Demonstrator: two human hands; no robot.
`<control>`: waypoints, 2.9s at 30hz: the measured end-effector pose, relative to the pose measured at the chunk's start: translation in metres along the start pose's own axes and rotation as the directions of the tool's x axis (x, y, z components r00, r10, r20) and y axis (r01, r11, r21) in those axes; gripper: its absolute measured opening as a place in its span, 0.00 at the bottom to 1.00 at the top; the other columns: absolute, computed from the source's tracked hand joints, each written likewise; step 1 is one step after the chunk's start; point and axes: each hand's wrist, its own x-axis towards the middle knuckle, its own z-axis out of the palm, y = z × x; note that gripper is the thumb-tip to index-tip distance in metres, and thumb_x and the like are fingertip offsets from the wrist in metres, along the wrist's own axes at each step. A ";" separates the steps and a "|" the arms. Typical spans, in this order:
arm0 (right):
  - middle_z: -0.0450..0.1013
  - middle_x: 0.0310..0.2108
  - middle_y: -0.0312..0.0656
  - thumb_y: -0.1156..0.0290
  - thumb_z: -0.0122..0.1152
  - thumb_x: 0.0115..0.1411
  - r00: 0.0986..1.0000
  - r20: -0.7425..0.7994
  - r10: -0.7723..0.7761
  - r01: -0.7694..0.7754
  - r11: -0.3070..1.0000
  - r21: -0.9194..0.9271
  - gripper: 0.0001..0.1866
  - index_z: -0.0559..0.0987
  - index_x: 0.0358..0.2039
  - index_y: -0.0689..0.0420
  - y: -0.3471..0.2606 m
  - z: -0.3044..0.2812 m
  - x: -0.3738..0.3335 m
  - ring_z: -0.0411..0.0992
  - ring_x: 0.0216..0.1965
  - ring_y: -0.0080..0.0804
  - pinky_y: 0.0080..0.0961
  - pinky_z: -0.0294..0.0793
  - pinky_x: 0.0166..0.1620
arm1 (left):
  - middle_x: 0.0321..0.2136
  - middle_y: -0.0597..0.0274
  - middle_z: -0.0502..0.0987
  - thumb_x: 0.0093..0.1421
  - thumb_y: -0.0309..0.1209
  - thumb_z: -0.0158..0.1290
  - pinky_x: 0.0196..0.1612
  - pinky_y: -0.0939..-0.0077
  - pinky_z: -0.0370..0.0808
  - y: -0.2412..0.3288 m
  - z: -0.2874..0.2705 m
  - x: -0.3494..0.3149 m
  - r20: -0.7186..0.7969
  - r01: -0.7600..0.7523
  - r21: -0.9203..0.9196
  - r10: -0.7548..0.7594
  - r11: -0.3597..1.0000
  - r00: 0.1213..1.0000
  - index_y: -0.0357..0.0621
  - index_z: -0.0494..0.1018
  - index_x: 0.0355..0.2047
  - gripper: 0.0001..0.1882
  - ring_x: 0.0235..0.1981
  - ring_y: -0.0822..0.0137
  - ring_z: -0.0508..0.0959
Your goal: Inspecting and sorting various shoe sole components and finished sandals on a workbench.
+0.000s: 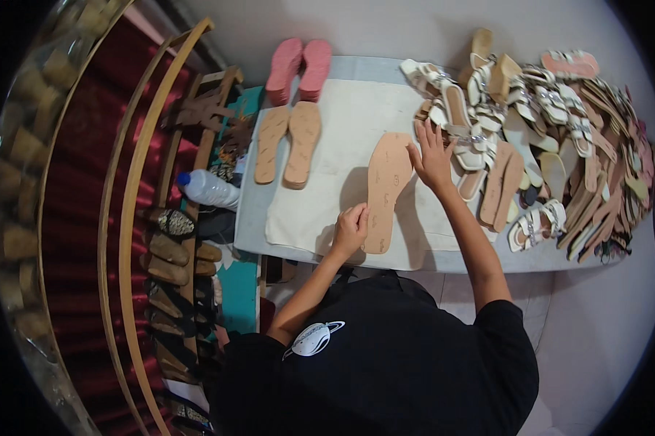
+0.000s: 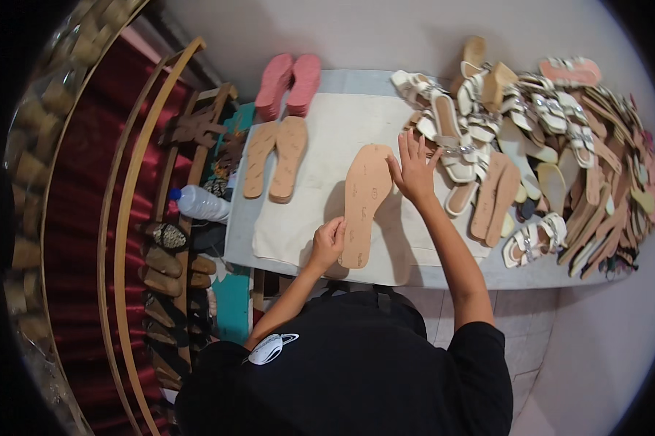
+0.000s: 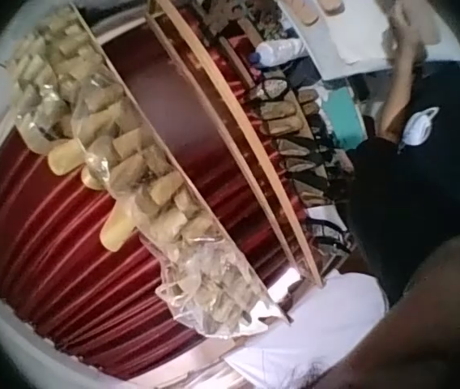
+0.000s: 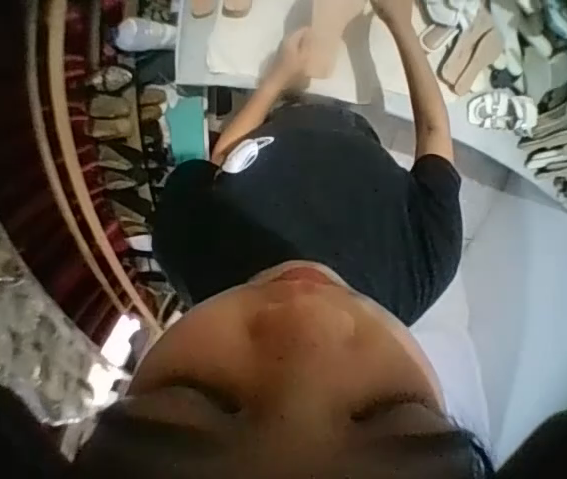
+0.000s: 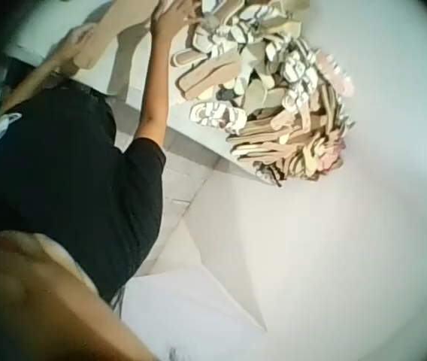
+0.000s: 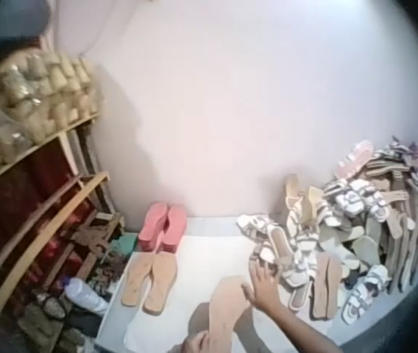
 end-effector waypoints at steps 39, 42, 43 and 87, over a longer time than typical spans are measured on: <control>0.44 0.61 0.55 0.43 0.44 0.54 0.933 0.272 -0.235 0.147 0.940 0.308 0.38 0.64 0.53 0.64 -0.287 0.132 0.050 0.33 0.63 0.57 0.74 0.25 0.50 | 0.43 0.47 0.72 0.57 0.27 0.46 0.49 0.65 0.66 -0.175 -0.217 0.140 -0.267 -0.086 0.279 0.163 0.956 0.950 0.32 0.72 0.40 0.13 0.44 0.52 0.72; 0.42 0.62 0.56 0.38 0.41 0.52 0.935 0.242 -0.261 0.202 0.949 0.242 0.44 0.63 0.53 0.69 -0.290 0.139 0.053 0.31 0.64 0.55 0.74 0.24 0.50 | 0.43 0.46 0.72 0.57 0.27 0.45 0.50 0.66 0.66 -0.183 -0.215 0.143 -0.254 -0.057 0.259 0.125 0.964 0.959 0.32 0.71 0.41 0.14 0.45 0.52 0.72; 0.42 0.62 0.56 0.38 0.41 0.52 0.934 0.248 -0.259 0.199 0.949 0.243 0.44 0.63 0.53 0.69 -0.291 0.140 0.054 0.31 0.64 0.55 0.74 0.24 0.50 | 0.43 0.46 0.72 0.57 0.27 0.45 0.50 0.66 0.66 -0.184 -0.214 0.143 -0.252 -0.052 0.258 0.119 0.965 0.960 0.32 0.71 0.41 0.14 0.45 0.52 0.72; 0.41 0.63 0.53 0.54 0.46 0.57 0.986 0.158 -0.055 0.032 0.989 0.142 0.29 0.60 0.57 0.54 -0.225 0.089 0.013 0.31 0.63 0.58 0.73 0.21 0.50 | 0.46 0.54 0.71 0.56 0.29 0.45 0.51 0.62 0.63 -0.102 -0.142 0.118 -0.062 -0.180 0.479 0.238 0.859 0.969 0.39 0.71 0.43 0.15 0.50 0.56 0.68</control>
